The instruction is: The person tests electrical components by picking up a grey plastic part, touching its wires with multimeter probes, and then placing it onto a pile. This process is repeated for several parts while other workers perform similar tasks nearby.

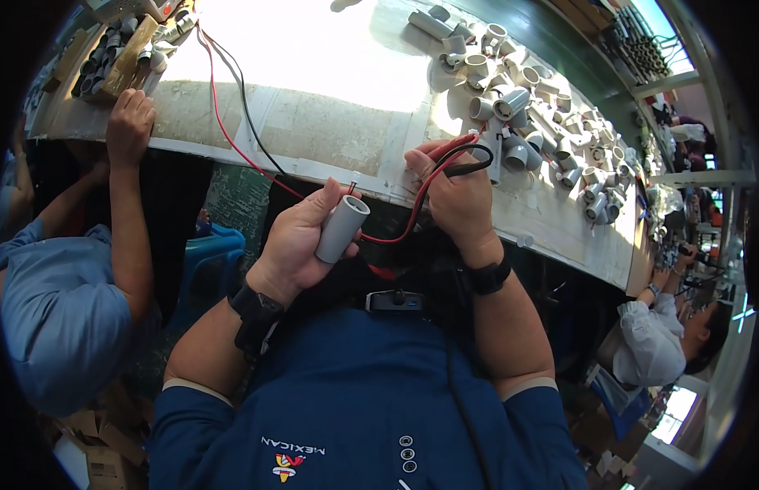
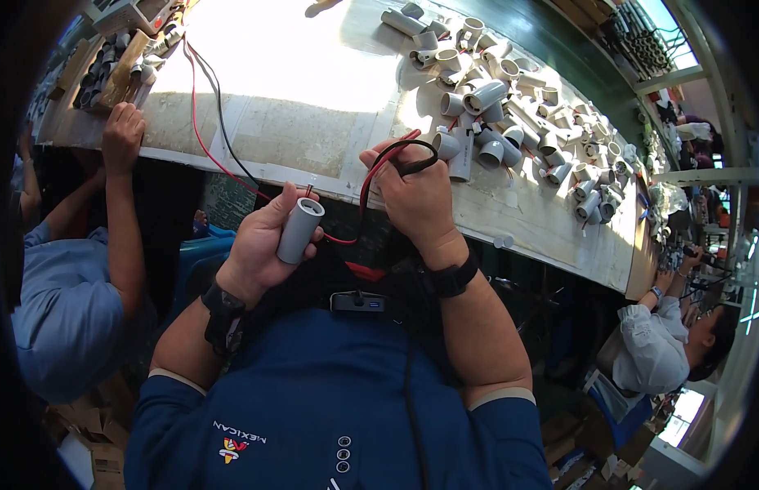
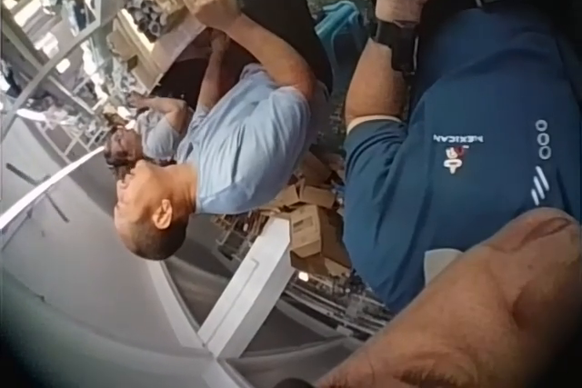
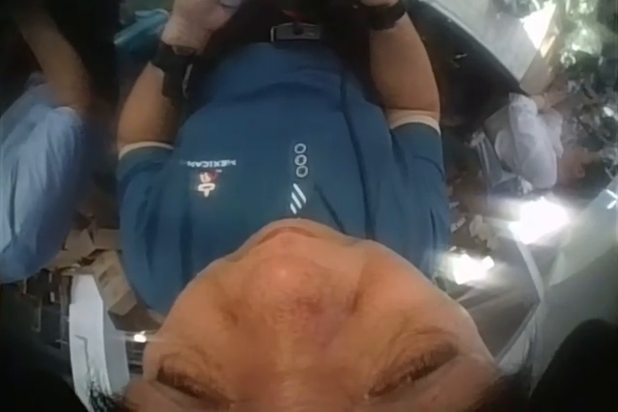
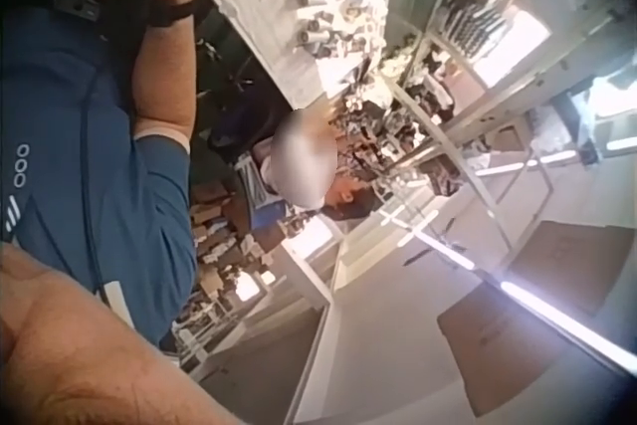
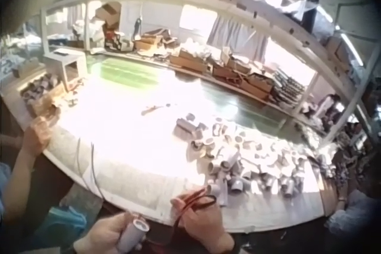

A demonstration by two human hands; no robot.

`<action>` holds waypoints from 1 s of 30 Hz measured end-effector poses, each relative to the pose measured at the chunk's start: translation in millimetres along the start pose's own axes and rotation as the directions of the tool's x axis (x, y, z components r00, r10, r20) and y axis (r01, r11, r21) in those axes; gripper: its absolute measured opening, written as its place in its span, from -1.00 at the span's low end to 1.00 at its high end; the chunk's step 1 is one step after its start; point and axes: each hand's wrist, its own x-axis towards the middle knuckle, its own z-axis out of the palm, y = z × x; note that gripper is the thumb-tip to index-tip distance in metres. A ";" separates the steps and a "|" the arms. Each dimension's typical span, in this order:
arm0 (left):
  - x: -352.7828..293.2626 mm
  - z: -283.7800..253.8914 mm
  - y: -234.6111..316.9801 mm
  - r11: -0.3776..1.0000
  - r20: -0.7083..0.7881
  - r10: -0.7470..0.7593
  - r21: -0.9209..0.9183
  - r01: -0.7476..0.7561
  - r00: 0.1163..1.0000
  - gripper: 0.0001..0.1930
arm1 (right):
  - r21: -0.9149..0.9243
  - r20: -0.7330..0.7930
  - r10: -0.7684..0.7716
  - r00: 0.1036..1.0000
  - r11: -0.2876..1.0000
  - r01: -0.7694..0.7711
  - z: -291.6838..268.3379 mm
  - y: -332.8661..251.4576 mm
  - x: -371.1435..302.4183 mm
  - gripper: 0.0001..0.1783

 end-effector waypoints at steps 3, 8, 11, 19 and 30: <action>2.8 -2.3 1.3 1.000 0.051 0.020 -0.010 -0.020 0.998 -0.66 | 0.043 0.052 0.062 0.997 0.997 -0.064 -4.3 0.5 0.7 -0.80; 6.7 -5.8 2.3 0.993 0.135 0.072 0.082 -0.084 0.988 -0.71 | 0.139 0.092 0.110 0.990 0.983 -0.122 -7.4 2.8 -0.1 -0.82; 4.6 -1.8 0.6 0.990 0.139 0.085 0.100 -0.099 0.987 -0.75 | 0.104 0.074 0.070 0.995 0.992 -0.078 -6.0 1.2 -0.3 -0.83; 16.5 -4.6 -8.0 0.990 0.067 0.101 0.090 -0.107 0.993 -0.80 | -0.047 0.044 -0.122 0.992 0.991 0.124 -4.5 2.3 2.8 -0.86; 19.4 2.8 -15.4 0.985 -0.067 0.165 0.058 -0.162 0.984 -0.79 | 0.120 -0.016 0.017 1.000 0.993 -0.015 19.2 -6.5 6.7 -0.83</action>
